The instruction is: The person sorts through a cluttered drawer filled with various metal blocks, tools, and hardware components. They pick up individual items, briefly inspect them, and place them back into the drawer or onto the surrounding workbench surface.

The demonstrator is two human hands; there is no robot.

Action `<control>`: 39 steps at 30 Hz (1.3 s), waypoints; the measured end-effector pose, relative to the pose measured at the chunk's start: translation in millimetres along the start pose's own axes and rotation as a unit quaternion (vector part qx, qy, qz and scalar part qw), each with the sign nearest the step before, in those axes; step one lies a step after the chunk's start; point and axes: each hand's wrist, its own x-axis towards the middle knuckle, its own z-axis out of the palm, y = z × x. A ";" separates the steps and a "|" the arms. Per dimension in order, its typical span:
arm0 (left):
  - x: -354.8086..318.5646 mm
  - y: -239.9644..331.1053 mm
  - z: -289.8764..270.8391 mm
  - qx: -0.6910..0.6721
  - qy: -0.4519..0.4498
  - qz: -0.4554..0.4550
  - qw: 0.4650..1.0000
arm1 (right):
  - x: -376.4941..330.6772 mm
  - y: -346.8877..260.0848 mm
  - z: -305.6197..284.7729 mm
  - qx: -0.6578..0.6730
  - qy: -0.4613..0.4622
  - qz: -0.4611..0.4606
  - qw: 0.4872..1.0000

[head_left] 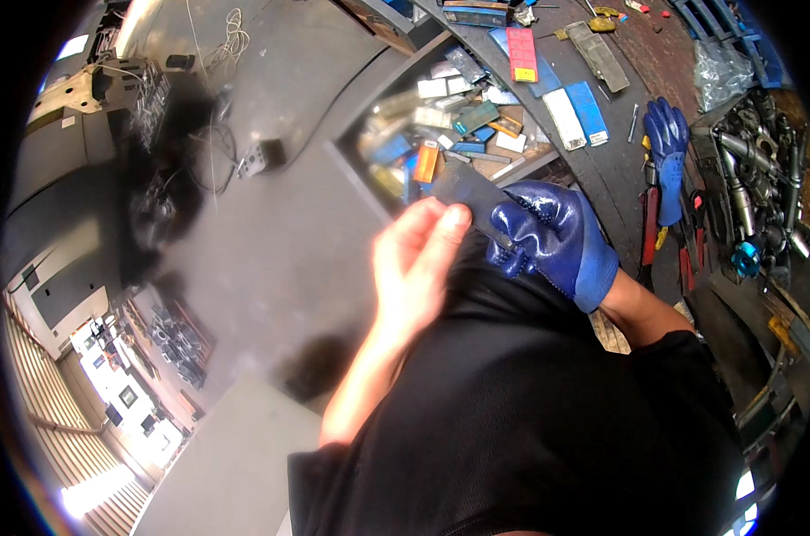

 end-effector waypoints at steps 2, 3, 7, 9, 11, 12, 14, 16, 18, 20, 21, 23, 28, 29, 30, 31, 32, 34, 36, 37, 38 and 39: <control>0.8 -0.2 0.6 0.009 0.000 -0.002 1.000 | 0.7 0.8 0.0 0.009 0.009 -0.004 1.000; 0.9 0.1 0.7 0.003 0.002 -0.010 1.000 | 2.8 1.2 -2.2 0.003 0.005 -0.004 1.000; 0.8 1.3 1.6 -0.039 0.002 -0.026 0.999 | 7.7 -11.2 -2.6 0.010 0.014 0.099 0.995; 1.2 2.7 3.2 -0.058 0.005 -0.022 0.998 | 11.3 0.1 -4.8 -0.030 0.023 0.018 0.999; 1.9 5.1 5.5 -0.066 0.018 -0.013 0.998 | 14.7 10.4 -9.2 -0.018 0.017 -0.024 0.999; 3.2 7.0 4.2 -0.068 0.018 -0.029 0.997 | 15.4 13.6 -12.7 0.015 0.006 -0.025 1.000; 6.0 10.0 -0.2 -0.071 0.021 -0.060 0.995 | 16.2 31.6 -20.9 0.030 0.002 -0.024 0.999; 8.1 6.9 1.0 -0.096 0.024 -0.059 0.993 | 14.0 50.8 -28.5 0.005 0.015 -0.005 1.000; 8.1 3.8 -2.2 -0.110 0.022 -0.058 0.992 | 14.4 60.3 -31.8 0.001 0.013 0.029 0.999; 7.6 4.1 -2.5 -0.114 0.024 -0.056 0.992 | 14.0 54.8 -30.2 0.010 0.018 0.026 0.999; 7.3 4.2 -2.4 -0.115 0.025 -0.055 0.991 | 14.1 50.5 -28.9 0.012 0.022 0.017 1.000; 7.4 4.0 -1.5 -0.111 0.029 -0.049 0.992 | 13.8 38.7 -22.6 0.028 0.033 0.001 0.999; 5.6 6.0 -1.2 -0.093 0.022 -0.034 0.995 | 5.2 29.4 -25.4 0.043 -0.025 -0.042 0.998; 3.6 7.1 3.5 -0.070 0.033 -0.017 0.997 | 4.6 19.8 -23.8 0.021 -0.036 -0.042 0.998; 2.1 7.2 7.3 -0.046 0.044 0.000 0.998 | 4.0 10.9 -22.7 -0.001 -0.046 -0.043 0.998; 0.8 5.7 8.3 -0.037 0.034 -0.010 0.999 | 6.6 -1.9 -14.6 -0.003 -0.033 0.014 0.999; 0.6 3.9 9.7 -0.043 0.030 -0.009 0.999 | 9.0 -9.2 -6.7 -0.006 -0.019 0.069 0.997; 0.7 0.6 10.7 -0.058 0.022 -0.015 0.998 | 9.5 -5.3 0.0 0.020 0.015 0.032 0.999; 1.3 -1.9 8.2 -0.076 0.010 -0.025 0.997 | 7.3 -2.0 1.5 0.000 0.021 0.003 1.000; 1.6 -2.9 7.1 -0.083 0.004 -0.026 0.996 | 6.9 -2.2 1.1 -0.011 0.016 -0.007 1.000; 1.0 -4.2 5.3 -0.089 0.001 -0.027 0.996 | 6.6 -1.8 1.4 -0.022 0.009 -0.018 1.000; 0.5 -4.9 4.1 -0.095 0.000 -0.027 0.995 | 6.1 -1.4 1.6 -0.032 0.001 -0.028 0.999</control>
